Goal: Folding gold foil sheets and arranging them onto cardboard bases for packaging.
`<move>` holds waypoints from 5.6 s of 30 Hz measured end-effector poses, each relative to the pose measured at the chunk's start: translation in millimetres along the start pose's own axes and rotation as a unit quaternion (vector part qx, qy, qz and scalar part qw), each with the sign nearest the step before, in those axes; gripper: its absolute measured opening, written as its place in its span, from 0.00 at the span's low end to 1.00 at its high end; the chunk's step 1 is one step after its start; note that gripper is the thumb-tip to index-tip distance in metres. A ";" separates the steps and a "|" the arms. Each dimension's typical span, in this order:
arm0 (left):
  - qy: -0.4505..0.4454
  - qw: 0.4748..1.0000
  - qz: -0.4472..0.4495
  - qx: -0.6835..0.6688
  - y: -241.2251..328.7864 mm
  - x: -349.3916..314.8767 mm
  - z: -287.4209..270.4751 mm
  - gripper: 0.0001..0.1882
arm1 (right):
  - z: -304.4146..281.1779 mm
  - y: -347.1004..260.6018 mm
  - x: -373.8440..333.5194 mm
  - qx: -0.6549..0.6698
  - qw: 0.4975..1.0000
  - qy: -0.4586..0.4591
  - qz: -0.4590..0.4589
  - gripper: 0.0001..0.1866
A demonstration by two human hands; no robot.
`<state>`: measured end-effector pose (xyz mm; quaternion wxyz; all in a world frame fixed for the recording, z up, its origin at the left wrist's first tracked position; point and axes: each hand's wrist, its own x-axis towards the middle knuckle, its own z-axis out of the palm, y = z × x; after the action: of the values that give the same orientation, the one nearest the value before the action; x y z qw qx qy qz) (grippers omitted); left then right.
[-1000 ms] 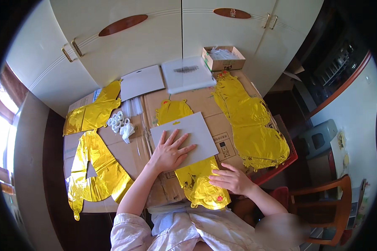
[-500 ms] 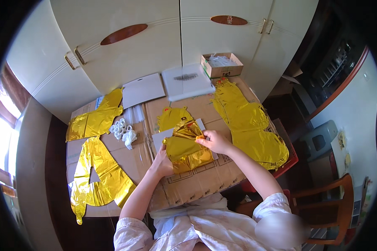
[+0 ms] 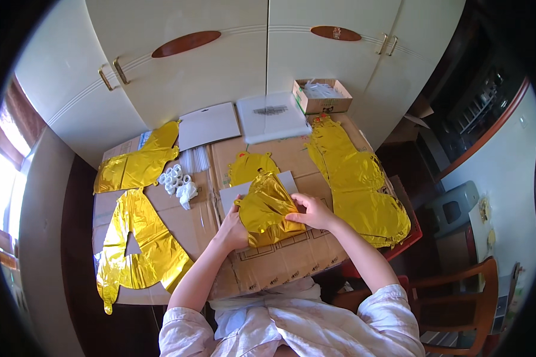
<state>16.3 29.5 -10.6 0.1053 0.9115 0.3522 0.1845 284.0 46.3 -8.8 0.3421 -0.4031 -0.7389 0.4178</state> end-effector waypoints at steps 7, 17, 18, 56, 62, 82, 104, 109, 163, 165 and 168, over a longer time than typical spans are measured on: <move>-0.067 0.992 -0.034 0.097 6.2 3.4 2.3 0.29 | -7.1 -23.7 -48.8 0.016 0.998 -0.050 -0.025 0.07; -0.089 0.990 -0.043 0.101 16.0 7.4 -4.0 0.28 | 7.2 -27.8 -117.1 -0.208 0.958 -0.088 -0.175 0.15; -0.090 0.990 -0.041 0.101 16.7 7.2 -4.1 0.28 | 8.0 -25.3 -118.3 -0.212 0.958 -0.084 -0.176 0.15; -0.073 0.991 -0.016 0.115 29.8 -2.1 -1.6 0.23 | -4.3 -27.8 -102.0 -0.349 0.918 -0.162 -0.099 0.40; -0.074 0.990 -0.016 0.122 29.7 -2.2 -2.6 0.23 | -5.3 -20.3 -99.5 -0.363 0.910 -0.134 -0.151 0.34; -0.077 0.989 -0.008 0.125 26.0 0.7 -6.1 0.22 | -5.4 -23.3 -93.6 -0.357 0.908 -0.109 -0.189 0.20; -0.006 0.999 0.000 -0.034 2.9 -11.0 7.1 0.26 | -17.7 -8.7 -22.4 -0.125 0.987 -0.098 -0.029 0.33; -0.003 1.000 0.014 -0.003 0.3 -12.9 9.6 0.25 | -4.8 -16.0 -30.1 -0.153 0.984 -0.076 0.055 0.40; 0.202 0.952 -0.226 -0.043 47.8 -38.6 16.1 0.08 | 24.0 -8.7 -25.4 -0.293 0.955 0.051 -0.001 0.15; 0.202 0.952 -0.225 -0.038 49.1 -37.2 15.6 0.08 | 24.7 1.3 -23.7 -0.308 0.946 0.094 -0.047 0.20; 0.201 0.952 -0.226 -0.033 52.0 -36.5 13.3 0.06 | 25.3 -1.7 -17.9 -0.343 0.925 0.146 -0.080 0.29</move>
<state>28.1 -34.1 -15.5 0.1008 0.7479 0.5568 0.3470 270.0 21.4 -20.9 0.3195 -0.4919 -0.8086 0.0468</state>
